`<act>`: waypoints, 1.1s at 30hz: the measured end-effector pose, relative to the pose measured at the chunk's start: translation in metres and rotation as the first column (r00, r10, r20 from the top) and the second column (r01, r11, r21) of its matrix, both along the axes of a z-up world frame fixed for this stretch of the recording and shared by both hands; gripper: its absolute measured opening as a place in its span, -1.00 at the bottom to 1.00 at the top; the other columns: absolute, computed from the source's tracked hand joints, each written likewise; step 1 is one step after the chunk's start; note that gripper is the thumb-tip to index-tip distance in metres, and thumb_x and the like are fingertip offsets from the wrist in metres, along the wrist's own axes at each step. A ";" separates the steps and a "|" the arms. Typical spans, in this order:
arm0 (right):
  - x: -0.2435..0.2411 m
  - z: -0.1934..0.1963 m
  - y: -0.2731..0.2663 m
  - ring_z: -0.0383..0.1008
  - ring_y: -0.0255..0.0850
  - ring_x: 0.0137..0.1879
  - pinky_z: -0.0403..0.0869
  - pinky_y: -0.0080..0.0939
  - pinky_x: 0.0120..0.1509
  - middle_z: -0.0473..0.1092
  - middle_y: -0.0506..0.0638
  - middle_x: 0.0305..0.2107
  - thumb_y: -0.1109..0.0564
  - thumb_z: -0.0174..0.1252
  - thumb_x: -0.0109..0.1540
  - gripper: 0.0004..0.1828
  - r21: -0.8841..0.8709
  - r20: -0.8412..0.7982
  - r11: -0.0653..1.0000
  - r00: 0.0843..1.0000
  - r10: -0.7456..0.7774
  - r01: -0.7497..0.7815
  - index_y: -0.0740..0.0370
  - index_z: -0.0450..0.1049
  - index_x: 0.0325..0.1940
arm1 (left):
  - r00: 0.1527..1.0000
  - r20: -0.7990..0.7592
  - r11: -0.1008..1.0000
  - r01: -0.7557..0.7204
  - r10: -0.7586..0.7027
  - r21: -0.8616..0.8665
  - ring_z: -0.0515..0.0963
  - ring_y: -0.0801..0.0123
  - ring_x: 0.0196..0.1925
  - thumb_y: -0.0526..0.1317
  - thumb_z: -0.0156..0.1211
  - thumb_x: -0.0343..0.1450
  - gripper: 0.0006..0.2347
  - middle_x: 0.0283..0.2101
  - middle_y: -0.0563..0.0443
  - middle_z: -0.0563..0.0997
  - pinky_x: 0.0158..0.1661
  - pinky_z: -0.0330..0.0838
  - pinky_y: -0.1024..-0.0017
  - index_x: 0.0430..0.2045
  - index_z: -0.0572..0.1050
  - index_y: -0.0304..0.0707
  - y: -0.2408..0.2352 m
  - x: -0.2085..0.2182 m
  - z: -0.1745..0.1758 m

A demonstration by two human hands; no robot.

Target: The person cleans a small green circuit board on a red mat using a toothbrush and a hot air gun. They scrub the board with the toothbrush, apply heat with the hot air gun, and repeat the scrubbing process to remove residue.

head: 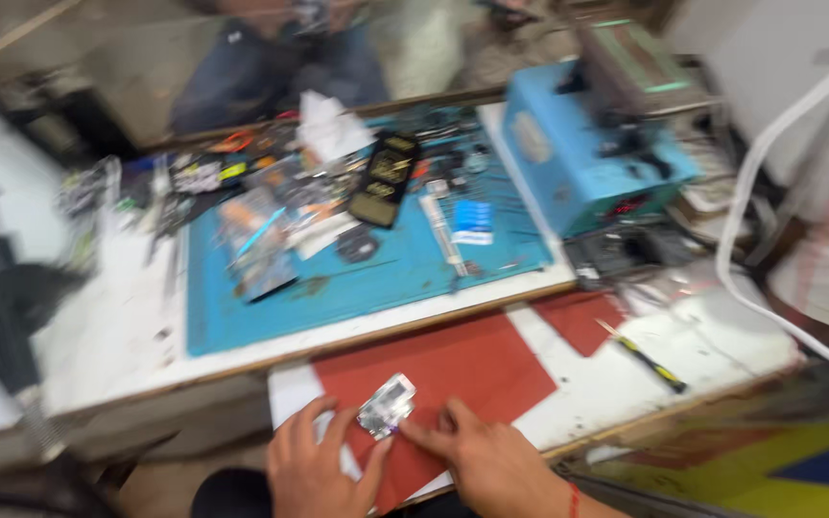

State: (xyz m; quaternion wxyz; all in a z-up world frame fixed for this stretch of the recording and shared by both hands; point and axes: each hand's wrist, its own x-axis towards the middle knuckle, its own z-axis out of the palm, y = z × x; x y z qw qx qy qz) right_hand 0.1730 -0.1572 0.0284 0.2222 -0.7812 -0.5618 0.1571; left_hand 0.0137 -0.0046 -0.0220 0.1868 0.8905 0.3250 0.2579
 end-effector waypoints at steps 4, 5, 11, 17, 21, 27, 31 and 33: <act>0.004 0.012 -0.005 0.52 0.16 -0.40 0.53 0.13 -0.23 0.36 0.16 -0.17 0.24 -0.05 0.19 -0.31 -0.166 -0.102 0.986 0.994 -0.032 0.015 -0.15 0.38 0.42 | 0.999 -0.029 0.999 -0.040 0.041 0.021 0.46 0.14 0.09 0.14 0.44 0.07 -0.56 -0.02 0.05 0.51 0.08 0.30 0.05 -0.26 0.65 0.01 0.000 0.002 -0.017; 0.003 0.013 -0.003 0.52 0.17 -0.40 0.53 0.14 -0.23 0.35 0.17 -0.13 0.24 -0.06 0.18 -0.31 -0.187 -0.087 0.982 0.996 -0.008 -0.008 -0.13 0.36 0.42 | 0.999 -0.039 0.999 -0.037 0.038 0.026 0.46 0.13 0.09 0.13 0.44 0.06 -0.56 -0.02 0.05 0.51 0.07 0.30 0.05 -0.26 0.65 0.01 0.001 0.002 -0.019; 0.006 0.006 0.001 0.52 0.17 -0.37 0.53 0.13 -0.24 0.33 0.23 -0.11 0.23 -0.04 0.18 -0.29 -0.168 -0.011 0.986 1.000 0.008 -0.010 -0.04 0.30 0.46 | 0.999 0.031 0.998 -0.046 0.044 0.046 0.49 0.15 0.07 0.13 0.44 0.03 -0.57 -0.04 0.07 0.54 0.07 0.32 0.05 -0.29 0.66 0.03 0.002 0.001 -0.028; 0.008 -0.007 -0.001 0.54 0.09 -0.33 0.55 0.08 -0.24 0.36 0.15 -0.16 0.23 0.01 0.21 -0.33 -0.108 0.034 0.994 0.999 -0.007 0.011 -0.07 0.37 0.43 | 0.995 -0.037 0.995 -0.096 0.095 -0.009 0.51 0.18 0.02 0.18 0.58 -0.07 -0.48 -0.11 0.10 0.57 0.10 0.33 0.04 -0.29 0.70 0.07 0.001 0.005 -0.039; -0.001 -0.007 -0.005 0.56 0.03 -0.33 0.56 0.03 -0.22 0.35 0.13 -0.18 0.23 0.04 0.19 -0.32 -0.176 -0.038 0.980 0.996 0.086 -0.091 -0.09 0.38 0.42 | 0.994 -0.053 0.995 -0.096 0.094 -0.032 0.51 0.20 0.04 0.16 0.58 -0.04 -0.51 -0.08 0.09 0.56 0.10 0.34 0.06 -0.29 0.70 0.07 0.001 0.001 -0.037; 0.000 -0.001 0.001 0.53 0.08 -0.32 0.53 0.08 -0.22 0.33 0.13 -0.17 0.26 0.04 0.18 -0.27 -0.223 -0.047 0.972 0.997 0.066 -0.075 -0.09 0.35 0.47 | 0.996 -0.020 0.996 -0.086 0.085 -0.030 0.50 0.20 0.06 0.14 0.54 -0.01 -0.52 -0.07 0.09 0.55 0.09 0.31 0.06 -0.26 0.69 0.06 0.001 0.004 -0.030; 0.004 0.004 0.002 0.51 0.07 -0.31 0.53 0.05 -0.30 0.33 0.09 -0.17 0.27 0.00 0.22 -0.35 -0.171 -0.035 0.978 0.991 -0.130 0.122 -0.09 0.36 0.41 | 0.980 -0.190 0.995 -0.070 0.055 -0.072 0.47 0.21 0.09 0.18 0.55 0.03 -0.50 0.00 0.06 0.53 0.13 0.28 0.07 -0.21 0.69 0.07 0.002 0.002 -0.023; -0.001 0.004 0.003 0.51 0.09 -0.33 0.52 0.08 -0.27 0.33 0.12 -0.19 0.27 0.01 0.19 -0.33 -0.197 -0.059 0.980 0.998 0.025 -0.036 -0.08 0.38 0.41 | 0.991 -0.116 0.997 -0.066 0.060 -0.050 0.47 0.20 0.09 0.18 0.52 0.04 -0.50 0.00 0.06 0.52 0.11 0.28 0.06 -0.22 0.69 0.05 0.003 0.004 -0.021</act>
